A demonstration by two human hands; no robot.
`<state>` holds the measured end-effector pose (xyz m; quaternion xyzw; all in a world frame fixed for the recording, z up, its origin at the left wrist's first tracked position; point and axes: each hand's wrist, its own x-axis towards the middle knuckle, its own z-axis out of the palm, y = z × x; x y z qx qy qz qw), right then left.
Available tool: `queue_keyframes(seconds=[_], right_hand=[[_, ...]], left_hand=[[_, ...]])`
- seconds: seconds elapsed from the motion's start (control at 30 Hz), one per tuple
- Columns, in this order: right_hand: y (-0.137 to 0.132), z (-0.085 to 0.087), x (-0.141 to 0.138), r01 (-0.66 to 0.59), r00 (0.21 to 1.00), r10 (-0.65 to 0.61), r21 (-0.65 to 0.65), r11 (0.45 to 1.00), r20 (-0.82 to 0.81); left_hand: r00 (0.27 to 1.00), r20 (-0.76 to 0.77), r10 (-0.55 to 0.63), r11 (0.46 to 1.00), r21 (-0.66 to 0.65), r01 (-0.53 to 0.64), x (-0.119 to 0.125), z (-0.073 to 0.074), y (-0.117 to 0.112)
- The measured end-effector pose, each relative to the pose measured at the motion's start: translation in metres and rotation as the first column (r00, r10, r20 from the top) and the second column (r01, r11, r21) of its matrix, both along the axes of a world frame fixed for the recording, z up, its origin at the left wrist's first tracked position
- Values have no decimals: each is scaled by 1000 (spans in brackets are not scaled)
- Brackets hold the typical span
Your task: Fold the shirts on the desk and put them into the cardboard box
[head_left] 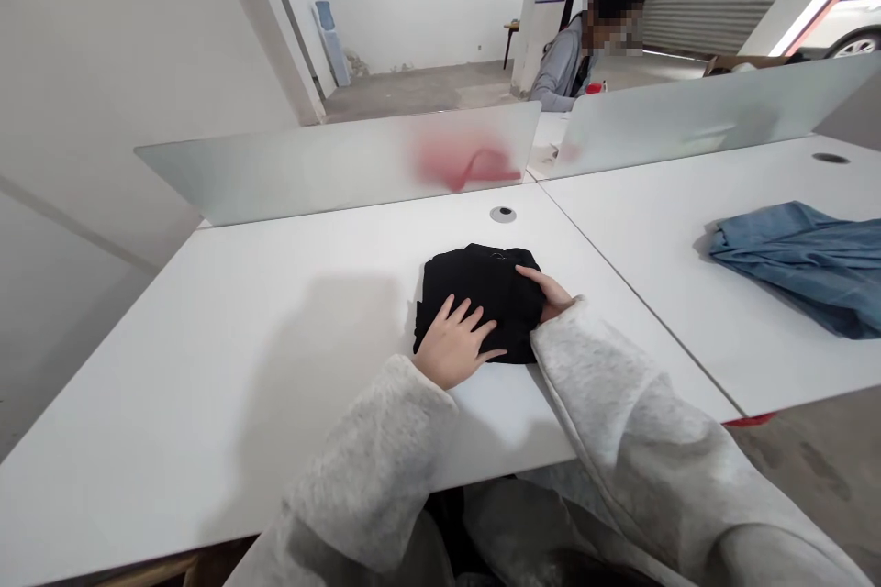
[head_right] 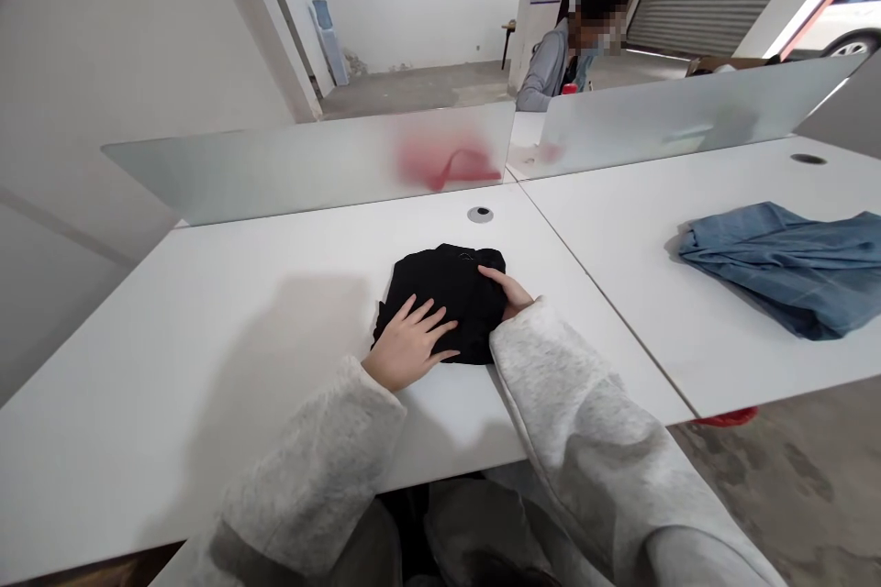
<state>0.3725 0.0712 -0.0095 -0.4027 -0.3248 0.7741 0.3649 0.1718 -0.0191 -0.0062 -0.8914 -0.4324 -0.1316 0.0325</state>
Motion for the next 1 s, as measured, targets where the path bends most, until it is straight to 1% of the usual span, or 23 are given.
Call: queue_keyframes(seconds=[0.03,0.1,0.13,0.2,0.23,0.27,0.33,0.37,0.4,0.43,0.47,0.5,0.53,0.57,0.6,0.63,0.67,0.73,0.8,0.9,1.0], right_hand=[[1,2,0,18,1000,-19,30,999,13],[4,3,1,80,995,-87,141,987,40],[6,1,2,97,991,-114,209,973,68],[10,-5,4,106,973,-165,323,941,161],[13,-9,5,110,960,-191,347,931,207],[16,-14,7,123,947,-213,341,932,242],[21,-23,11,173,930,-247,268,948,274],[24,-27,13,198,926,-257,223,955,278],[26,-29,15,216,923,-262,185,959,281],[27,-31,17,230,920,-268,162,960,285],[28,-32,18,239,917,-276,156,958,289],[29,-33,19,245,914,-283,158,956,291],[29,-33,19,253,911,-290,160,954,293],[29,-33,18,261,907,-300,164,951,296],[29,-33,18,272,901,-314,174,946,300],[29,-33,17,287,891,-334,189,939,307],[30,-33,17,303,879,-357,208,930,316],[31,-33,17,334,850,-405,248,909,338],[33,-31,21,345,831,-424,264,901,359],[36,-28,26,315,848,-377,217,924,372],[39,-28,28,273,873,-316,165,948,371]], left_hand=[[999,18,42,999,0,-42,2,2,1],[992,60,109,994,0,-109,8,6,4],[989,76,124,992,2,-124,13,8,4],[991,82,106,994,-9,-105,23,12,6],[993,82,82,996,-35,-79,27,15,7],[994,92,54,995,-83,-46,30,18,8],[981,189,31,976,-220,11,25,28,13],[958,280,65,960,-278,16,18,34,17],[915,383,129,948,-317,-1,8,40,22],[851,483,208,939,-342,-35,-4,44,28],[771,566,293,931,-352,-95,-16,46,33],[697,621,359,919,-366,-147,-28,47,38],[643,651,403,906,-381,-182,-37,45,41],[622,660,422,899,-393,-193,-43,41,43],[637,652,411,901,-395,-178,-46,36,43],[681,631,372,913,-381,-145,-46,30,42],[743,594,308,928,-358,-99,-43,24,40],[868,469,163,946,-324,-2,-35,15,36],[946,318,66,935,-352,53,-27,12,34],[986,160,35,920,-390,30,-21,16,35],[997,71,15,940,-341,10,-13,22,37]])
